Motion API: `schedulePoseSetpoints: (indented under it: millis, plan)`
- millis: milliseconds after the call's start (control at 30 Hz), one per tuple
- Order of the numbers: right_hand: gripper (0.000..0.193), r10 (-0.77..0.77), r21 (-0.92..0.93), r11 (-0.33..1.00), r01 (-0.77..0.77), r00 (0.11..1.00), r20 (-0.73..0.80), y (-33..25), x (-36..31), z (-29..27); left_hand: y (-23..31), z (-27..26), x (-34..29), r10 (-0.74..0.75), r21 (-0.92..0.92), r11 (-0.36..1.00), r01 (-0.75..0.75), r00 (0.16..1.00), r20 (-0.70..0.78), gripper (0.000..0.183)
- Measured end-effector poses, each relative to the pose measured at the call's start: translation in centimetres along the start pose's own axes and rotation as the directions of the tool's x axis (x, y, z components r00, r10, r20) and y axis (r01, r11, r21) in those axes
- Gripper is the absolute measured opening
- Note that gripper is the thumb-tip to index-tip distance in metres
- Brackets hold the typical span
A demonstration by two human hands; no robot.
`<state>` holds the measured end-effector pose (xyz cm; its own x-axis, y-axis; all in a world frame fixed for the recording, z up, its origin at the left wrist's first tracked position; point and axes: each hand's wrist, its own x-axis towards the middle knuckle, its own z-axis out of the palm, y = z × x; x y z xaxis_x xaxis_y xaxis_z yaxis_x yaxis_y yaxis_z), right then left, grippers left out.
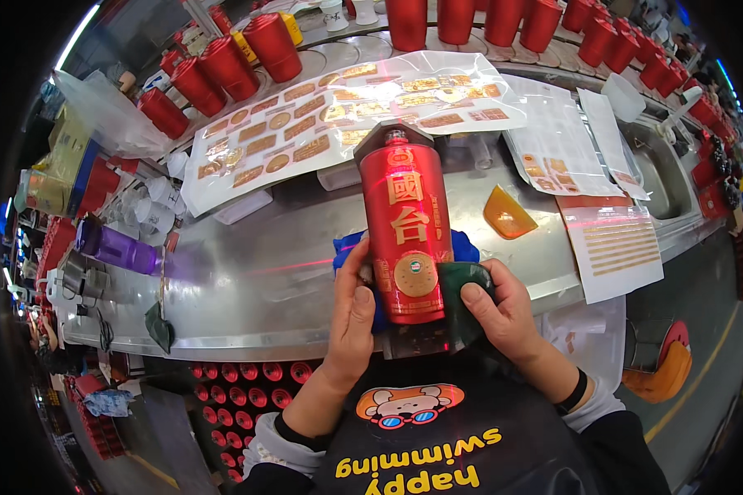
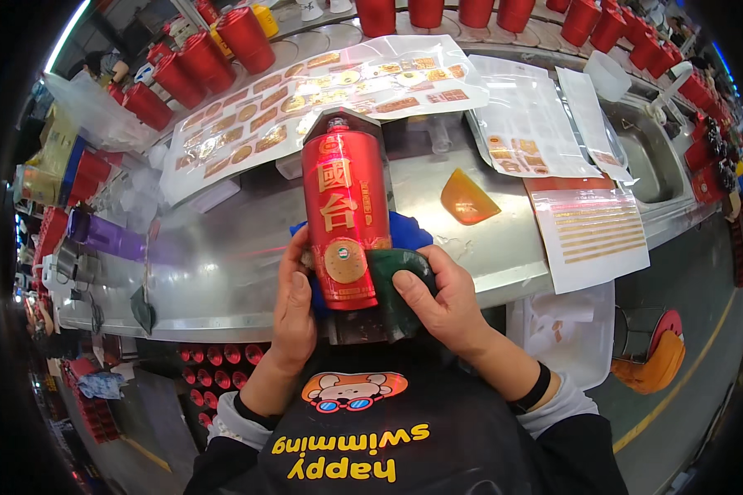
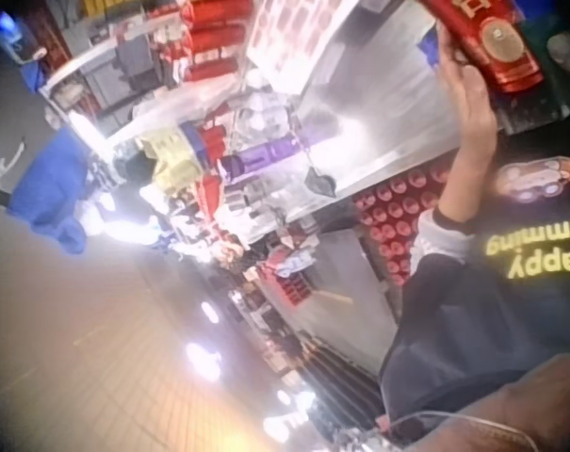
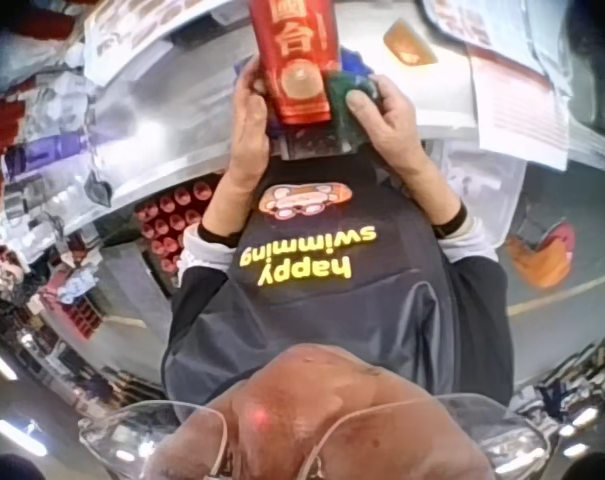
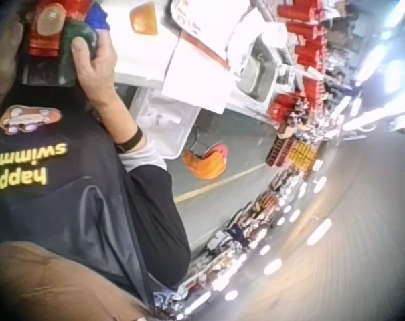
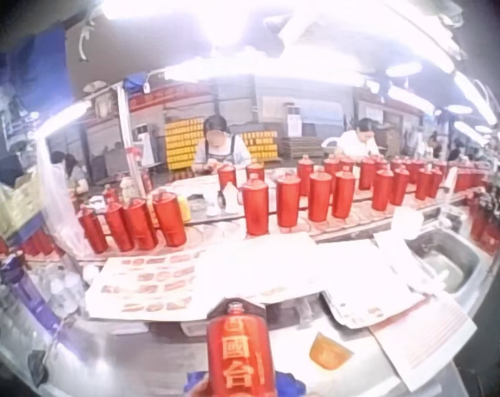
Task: The person wipes a red bottle with a cloth, peels a label from a sheet, and presses it onto the bottle. They smooth the label with a scraper and a cloth before placing the bottle on a tray and repeating the process.
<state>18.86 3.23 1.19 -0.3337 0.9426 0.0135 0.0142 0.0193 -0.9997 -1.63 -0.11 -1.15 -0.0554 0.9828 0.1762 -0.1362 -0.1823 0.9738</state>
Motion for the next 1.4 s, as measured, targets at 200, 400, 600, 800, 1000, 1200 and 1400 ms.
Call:
schedulePoseSetpoints:
  millis: [200, 400, 600, 800, 1000, 1200, 1400]
  plan:
    - [0.027, -0.012, 0.015, 1.0, 0.012, 1.0, -0.016, 0.9, -0.1, 0.0, 0.1, 0.1, -0.3, -0.001, 0.127, 0.992, 0.0, 1.0, 0.011, 0.067]
    - [0.028, 0.036, 0.037, 0.999, -0.037, 0.999, 0.034, 0.7, -0.2, -0.3, 0.9, -0.9, -0.1, -0.044, 0.09, 0.995, 0.035, 0.994, 0.098, 0.071]
    - [0.028, 0.011, 0.041, 0.999, -0.012, 1.0, 0.008, 0.6, -0.1, -0.1, 1.0, 0.0, 0.3, -0.068, -0.046, 0.996, 0.072, 0.995, 0.078, 0.073]
    - [0.029, 0.029, 0.07, 0.997, -0.03, 1.0, 0.01, 0.8, 0.0, -0.1, 1.0, -0.8, 0.3, -0.073, 0.079, 0.995, 0.065, 0.991, 0.114, 0.078]
    - [0.026, 0.057, 0.059, 0.997, -0.059, 0.998, 0.041, 0.7, -0.2, -0.3, 1.5, -1.9, 0.6, -0.115, 0.0, 0.993, 0.118, 0.969, 0.221, 0.078]
    - [0.028, 0.019, 0.058, 0.998, -0.019, 1.0, 0.005, 0.9, -0.1, -0.1, 1.2, -0.4, 0.5, -0.122, -0.021, 0.992, 0.124, 0.99, 0.074, 0.077]
    - [0.029, 0.003, 0.074, 0.997, -0.002, 1.0, -0.008, 1.2, 0.0, 0.0, 0.1, -1.7, 0.3, -0.075, 0.127, 0.99, 0.058, 0.989, 0.129, 0.079]
